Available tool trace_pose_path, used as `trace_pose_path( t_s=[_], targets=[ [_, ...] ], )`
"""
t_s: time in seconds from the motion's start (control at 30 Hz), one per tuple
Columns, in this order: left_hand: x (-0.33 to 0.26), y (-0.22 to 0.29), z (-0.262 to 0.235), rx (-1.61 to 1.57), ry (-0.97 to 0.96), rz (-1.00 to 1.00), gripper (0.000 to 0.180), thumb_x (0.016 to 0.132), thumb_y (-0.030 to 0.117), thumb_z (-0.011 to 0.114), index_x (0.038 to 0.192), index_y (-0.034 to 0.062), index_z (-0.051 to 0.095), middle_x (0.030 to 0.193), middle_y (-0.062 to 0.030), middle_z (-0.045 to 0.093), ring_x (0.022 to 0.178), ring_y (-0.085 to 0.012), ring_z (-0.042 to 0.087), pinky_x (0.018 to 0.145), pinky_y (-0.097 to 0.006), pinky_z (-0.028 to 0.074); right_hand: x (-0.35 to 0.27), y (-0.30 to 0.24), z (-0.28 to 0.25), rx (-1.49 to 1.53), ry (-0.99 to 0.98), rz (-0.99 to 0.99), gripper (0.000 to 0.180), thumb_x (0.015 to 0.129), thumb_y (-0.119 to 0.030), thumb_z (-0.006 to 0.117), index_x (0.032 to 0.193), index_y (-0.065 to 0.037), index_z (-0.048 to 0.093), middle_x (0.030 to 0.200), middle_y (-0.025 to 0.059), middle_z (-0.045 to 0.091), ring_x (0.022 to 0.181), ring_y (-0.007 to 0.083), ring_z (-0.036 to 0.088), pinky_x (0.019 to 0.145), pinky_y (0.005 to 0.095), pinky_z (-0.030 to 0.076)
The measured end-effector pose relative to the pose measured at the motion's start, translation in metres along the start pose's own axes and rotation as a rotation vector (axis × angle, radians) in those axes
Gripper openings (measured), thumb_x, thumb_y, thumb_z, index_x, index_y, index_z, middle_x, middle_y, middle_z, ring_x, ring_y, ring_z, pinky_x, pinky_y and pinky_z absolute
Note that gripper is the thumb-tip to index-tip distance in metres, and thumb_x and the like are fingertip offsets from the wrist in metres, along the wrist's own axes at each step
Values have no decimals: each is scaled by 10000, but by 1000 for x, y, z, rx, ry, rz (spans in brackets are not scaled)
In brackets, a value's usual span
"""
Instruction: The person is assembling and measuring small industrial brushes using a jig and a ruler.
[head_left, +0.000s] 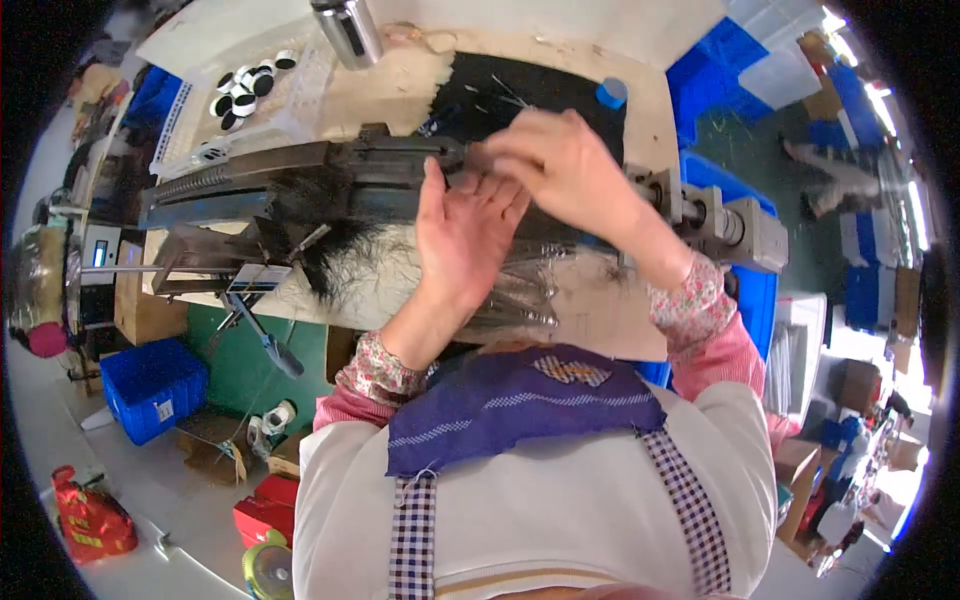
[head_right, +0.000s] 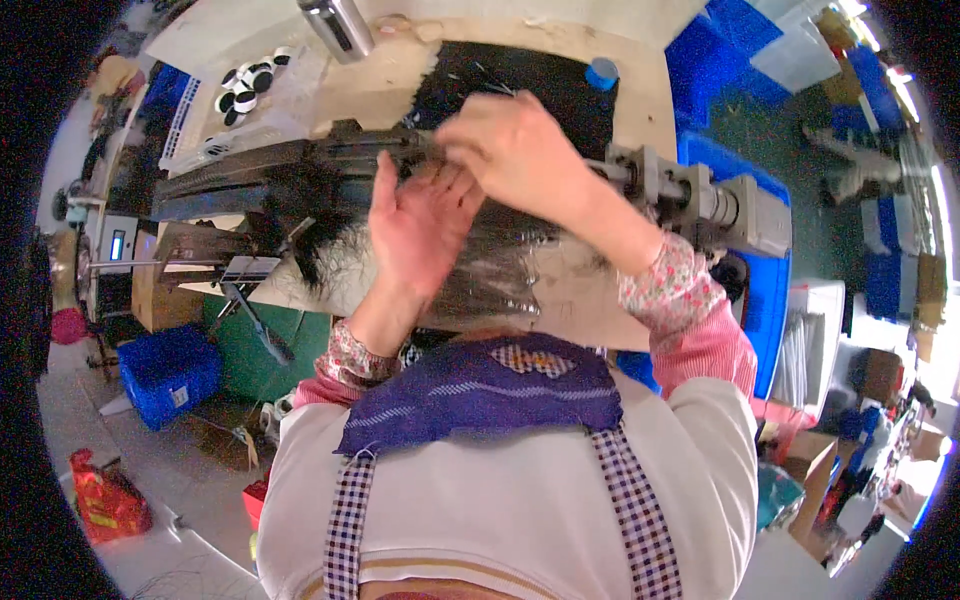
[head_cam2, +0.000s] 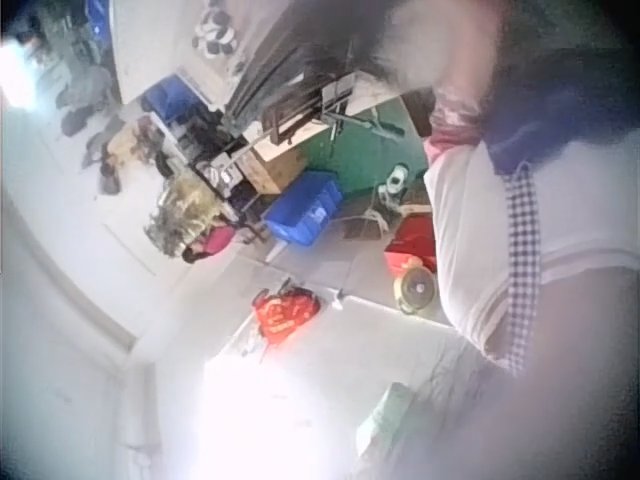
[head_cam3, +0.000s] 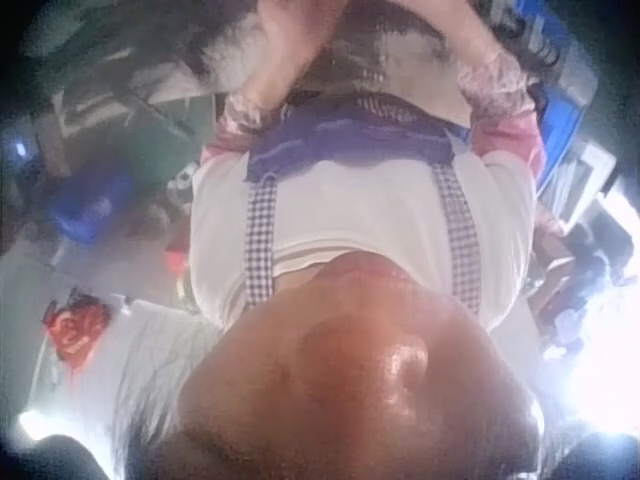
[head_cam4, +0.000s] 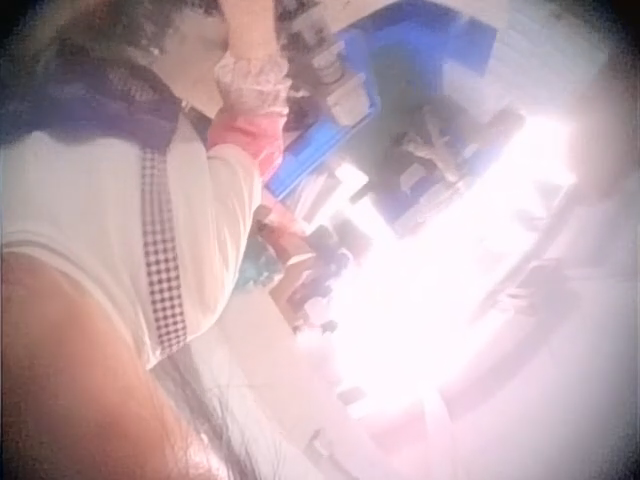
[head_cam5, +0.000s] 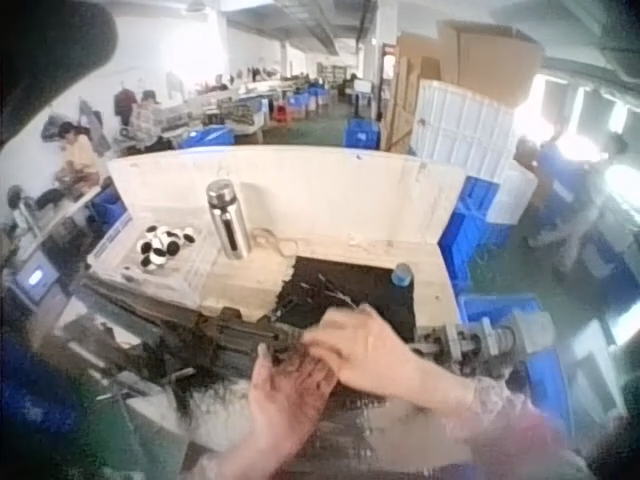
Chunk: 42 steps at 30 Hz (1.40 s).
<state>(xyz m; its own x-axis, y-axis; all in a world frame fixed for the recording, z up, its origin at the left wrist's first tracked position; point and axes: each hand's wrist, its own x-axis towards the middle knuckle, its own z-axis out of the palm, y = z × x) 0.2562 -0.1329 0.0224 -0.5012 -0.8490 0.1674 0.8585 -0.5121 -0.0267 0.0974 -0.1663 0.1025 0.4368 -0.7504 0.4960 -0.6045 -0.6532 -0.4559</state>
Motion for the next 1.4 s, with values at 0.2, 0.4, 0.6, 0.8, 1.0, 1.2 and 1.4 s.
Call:
trace_pose_path(
  t_s=[0.2,0.4,0.6,0.8,1.0,1.2,1.4],
  targets=[
    [0,-10,39,300,424,173,658,953,525,351,1101,-110,435,1170,-211,498,1209,-334,427,1112,-429,263,-4,-22,-12,-128,10,235,180,820,-130,586,966,-28,565,686,175,631,662,373,640,559,439,513],
    [-5,-3,34,208,265,79,577,959,500,362,1027,-62,476,1094,-153,520,1159,-296,449,1074,-409,298,-6,-37,2,-468,-255,80,161,699,-100,624,807,16,592,680,176,649,640,322,673,529,395,530],
    [5,-10,48,472,537,75,430,975,427,397,907,23,526,934,-64,553,1015,-224,511,1013,-392,357,-7,-24,4,-514,-242,65,188,720,-49,590,889,2,526,652,170,614,643,353,643,528,438,496],
    [-9,-34,24,467,569,116,160,940,260,558,981,109,528,950,13,538,943,-128,498,914,-316,397,-69,-39,-13,-150,-339,311,183,819,-99,530,991,-35,522,791,198,619,751,405,613,634,499,480],
    [-23,-51,30,646,661,-54,392,929,272,552,1229,27,494,1261,-117,501,1176,-254,478,1051,-373,342,-150,-24,46,-59,-638,182,248,773,-83,557,1016,-38,556,822,166,645,726,346,652,576,482,517],
    [-111,27,51,1396,131,-22,602,896,187,574,1409,-14,332,1436,-205,354,1320,-386,357,1095,-457,282,-133,-17,97,-34,-661,-137,192,783,-156,557,952,-65,548,730,93,612,693,289,665,551,412,531],
    [-233,157,9,3331,1750,403,838,817,374,649,1485,133,203,1449,-268,292,1278,-435,393,1011,-592,329,-129,-19,84,77,-719,4,157,793,-127,566,936,-74,532,774,104,624,754,288,645,621,402,514]
  ],
)
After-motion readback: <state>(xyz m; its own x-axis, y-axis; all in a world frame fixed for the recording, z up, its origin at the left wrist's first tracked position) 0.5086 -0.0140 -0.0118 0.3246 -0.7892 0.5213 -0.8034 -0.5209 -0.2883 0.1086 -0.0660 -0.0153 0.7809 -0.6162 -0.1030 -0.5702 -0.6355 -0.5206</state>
